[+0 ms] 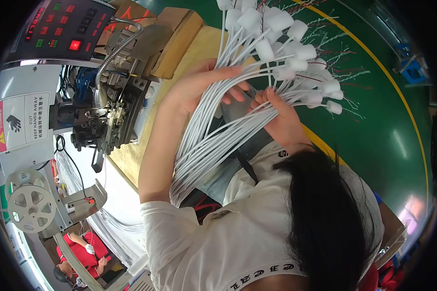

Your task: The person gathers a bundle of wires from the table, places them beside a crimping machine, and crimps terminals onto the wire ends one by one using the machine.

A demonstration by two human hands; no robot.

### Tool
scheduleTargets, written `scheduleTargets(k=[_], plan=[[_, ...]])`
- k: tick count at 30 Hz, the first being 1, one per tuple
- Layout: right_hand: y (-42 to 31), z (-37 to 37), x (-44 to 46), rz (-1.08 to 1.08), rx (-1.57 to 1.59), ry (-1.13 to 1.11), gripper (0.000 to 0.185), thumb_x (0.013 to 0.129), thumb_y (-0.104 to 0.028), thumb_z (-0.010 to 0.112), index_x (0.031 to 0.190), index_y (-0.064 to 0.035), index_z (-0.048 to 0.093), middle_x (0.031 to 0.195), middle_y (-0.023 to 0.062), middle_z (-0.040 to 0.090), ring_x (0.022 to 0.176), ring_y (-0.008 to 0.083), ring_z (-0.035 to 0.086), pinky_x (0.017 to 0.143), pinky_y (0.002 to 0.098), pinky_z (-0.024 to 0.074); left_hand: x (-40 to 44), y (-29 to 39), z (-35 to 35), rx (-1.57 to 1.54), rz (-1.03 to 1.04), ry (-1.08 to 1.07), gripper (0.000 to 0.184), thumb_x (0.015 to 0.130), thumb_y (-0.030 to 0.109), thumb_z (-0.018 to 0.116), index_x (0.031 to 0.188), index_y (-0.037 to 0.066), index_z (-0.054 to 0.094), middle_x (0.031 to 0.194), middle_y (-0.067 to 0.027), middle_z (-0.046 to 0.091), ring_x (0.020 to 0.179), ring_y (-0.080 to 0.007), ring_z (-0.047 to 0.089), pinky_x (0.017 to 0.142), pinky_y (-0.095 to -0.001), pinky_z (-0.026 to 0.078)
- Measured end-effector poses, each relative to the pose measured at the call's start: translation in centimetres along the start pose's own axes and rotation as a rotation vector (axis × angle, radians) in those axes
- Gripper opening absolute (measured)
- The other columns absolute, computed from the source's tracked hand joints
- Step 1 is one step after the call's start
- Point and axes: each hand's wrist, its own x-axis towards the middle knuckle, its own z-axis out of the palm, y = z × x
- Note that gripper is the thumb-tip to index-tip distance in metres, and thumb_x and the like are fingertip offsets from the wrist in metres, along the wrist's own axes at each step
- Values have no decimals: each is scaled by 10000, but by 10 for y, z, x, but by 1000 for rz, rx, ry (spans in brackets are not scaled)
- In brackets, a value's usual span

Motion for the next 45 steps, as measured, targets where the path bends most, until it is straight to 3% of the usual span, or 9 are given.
scheduleTargets(k=[8, 15, 21, 24, 28, 34, 37, 41, 45], plan=[[5, 17, -4, -127, -16, -230, 233, 950, -323, 400, 985, -141, 541, 679, -9, 393, 722, 151, 370, 740, 315, 328, -5, -8, -2, -108, 122, 97, 256, 831, 199, 632, 944, -23, 571, 798, -116, 639, 677, -162, 638, 535, -238, 506], [-3, 19, -8, -207, -64, -476, 200, 941, -283, 418, 1072, -185, 532, 667, -20, 412, 737, 150, 382, 751, 317, 308, 0, -12, -31, -85, 243, -119, 208, 840, 142, 611, 939, -27, 542, 823, -135, 639, 609, -159, 631, 488, -227, 513], [-7, 38, -24, -141, -32, -224, 92, 901, -249, 517, 849, -175, 500, 749, -29, 456, 872, 179, 440, 889, 408, 342, -6, -11, -13, -56, 391, -26, 609, 844, 52, 568, 1344, 95, 222, 976, -165, 598, 652, -221, 641, 523, -293, 541], [-10, 25, -16, -158, -12, -502, 145, 870, -192, 561, 774, -148, 462, 792, -20, 509, 885, 194, 476, 920, 443, 354, 5, -19, -12, -81, 475, -20, 756, 833, 26, 567, 1399, 162, 85, 1038, -197, 569, 709, -250, 643, 546, -346, 551], [-11, 28, -11, -136, 2, -446, 88, 903, -194, 501, 847, -130, 477, 831, 20, 527, 848, 205, 506, 898, 442, 389, 0, -26, -11, -229, 115, -231, 908, 778, 58, 643, 1426, 123, 10, 1125, -225, 531, 852, -270, 626, 634, -352, 544], [-2, 36, -11, -221, -11, -163, 117, 929, -160, 465, 1012, -78, 455, 946, 85, 550, 887, 210, 559, 845, 385, 468, -6, -22, 3, 459, 503, -227, 1058, 663, 129, 769, 1432, 93, 42, 1303, -178, 393, 1039, -219, 536, 686, -280, 492], [0, 39, -10, -272, -28, -158, 98, 911, -119, 486, 992, -65, 474, 936, 75, 548, 892, 201, 554, 845, 380, 465, -6, -23, 2, 660, 635, -160, 1044, 657, 90, 768, 1429, 89, 66, 1264, -157, 436, 958, -190, 567, 653, -268, 486], [-1, 55, -14, -243, -143, 113, 99, 904, -141, 509, 953, -58, 490, 894, 64, 533, 887, 205, 525, 827, 362, 449, -27, -10, 13, 297, 360, -161, 961, 686, 11, 729, 1419, 83, 113, 1072, -144, 576, 769, -162, 618, 607, -249, 485], [-2, 49, -10, -114, 43, -5, 146, 917, -198, 495, 978, -66, 495, 822, 53, 515, 777, 188, 509, 811, 345, 410, -33, -5, 9, 100, 391, -141, 850, 701, -27, 698, 1377, 51, 187, 852, -110, 620, 596, -143, 590, 511, -257, 466]])
